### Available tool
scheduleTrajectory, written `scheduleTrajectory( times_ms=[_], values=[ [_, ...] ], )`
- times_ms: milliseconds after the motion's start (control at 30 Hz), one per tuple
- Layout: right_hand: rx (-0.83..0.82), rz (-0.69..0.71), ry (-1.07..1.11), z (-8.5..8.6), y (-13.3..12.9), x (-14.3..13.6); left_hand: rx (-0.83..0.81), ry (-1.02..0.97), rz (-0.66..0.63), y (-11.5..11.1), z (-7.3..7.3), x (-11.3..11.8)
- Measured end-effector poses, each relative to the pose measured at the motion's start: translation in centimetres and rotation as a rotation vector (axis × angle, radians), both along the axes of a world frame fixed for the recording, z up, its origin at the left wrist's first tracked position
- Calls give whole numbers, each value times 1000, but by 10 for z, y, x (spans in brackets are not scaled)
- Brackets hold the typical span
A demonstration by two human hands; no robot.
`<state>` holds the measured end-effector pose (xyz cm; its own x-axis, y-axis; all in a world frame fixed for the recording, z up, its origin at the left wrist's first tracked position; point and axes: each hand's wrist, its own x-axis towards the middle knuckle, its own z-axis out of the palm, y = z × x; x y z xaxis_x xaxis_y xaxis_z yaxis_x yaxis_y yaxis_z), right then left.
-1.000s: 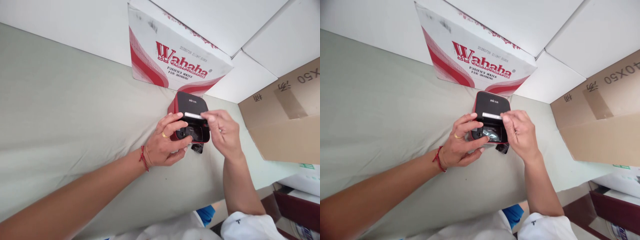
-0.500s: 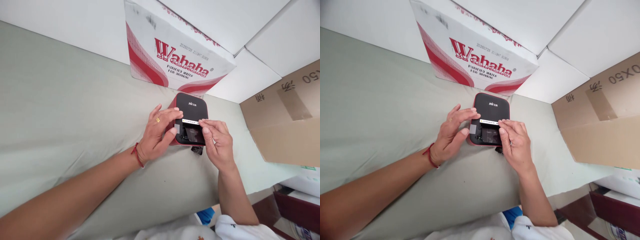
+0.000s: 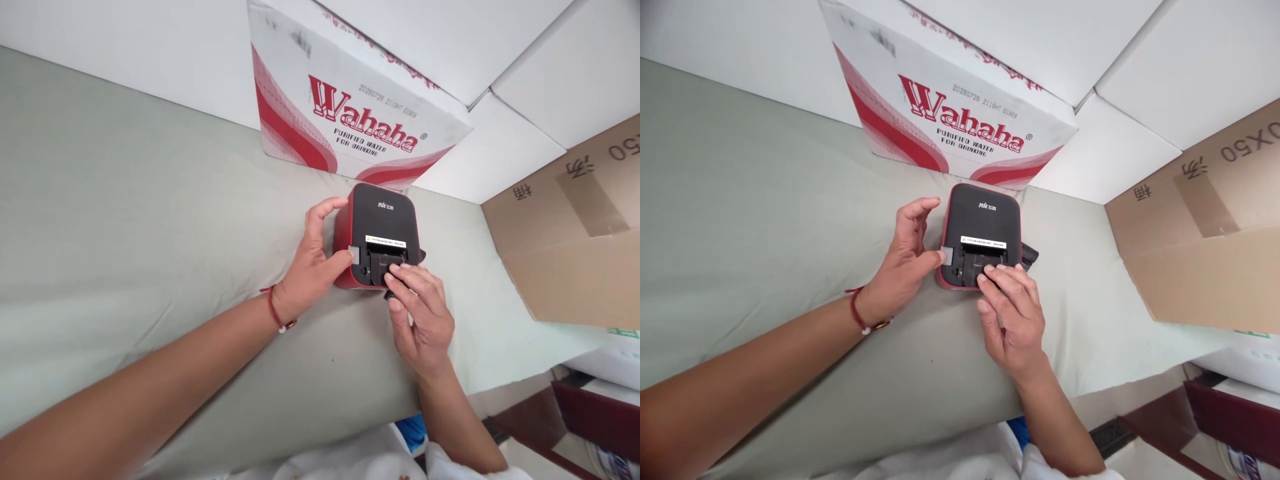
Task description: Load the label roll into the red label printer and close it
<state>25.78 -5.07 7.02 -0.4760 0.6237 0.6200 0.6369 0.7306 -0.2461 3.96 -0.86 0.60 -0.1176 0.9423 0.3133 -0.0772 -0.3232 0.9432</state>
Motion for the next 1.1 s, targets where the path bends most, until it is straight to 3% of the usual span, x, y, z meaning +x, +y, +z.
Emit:
scheduleTrajectory(
  times_ms=[233,367,467,533,600,700,767,867,967,1100],
  values=[
    [-23,50,31,11,5,-2,-128,-161,-66,3,9,4],
    [-238,103,40,42,23,1,-128,-136,-90,3,0,2],
    [-410,-10,21,65,57,-3,-120,-106,-106,2,-9,1],
    [-460,-100,-151,74,83,-13,-107,-99,-98,1,-12,1],
    [-506,-179,-455,78,106,-31,-92,-100,-91,1,-13,2],
    [-539,-258,-874,78,125,-62,-82,-96,-83,2,-13,2],
    [-553,-291,-1032,77,128,-78,-85,-82,-71,2,-12,2],
    [-583,-316,-1094,77,126,-87,-83,-64,-59,2,-12,1],
    [-565,-287,-1012,85,116,-76,-76,-67,-59,1,-16,1],
    [-492,-175,-695,115,85,-38,-88,-66,-43,2,-21,3]
  ],
)
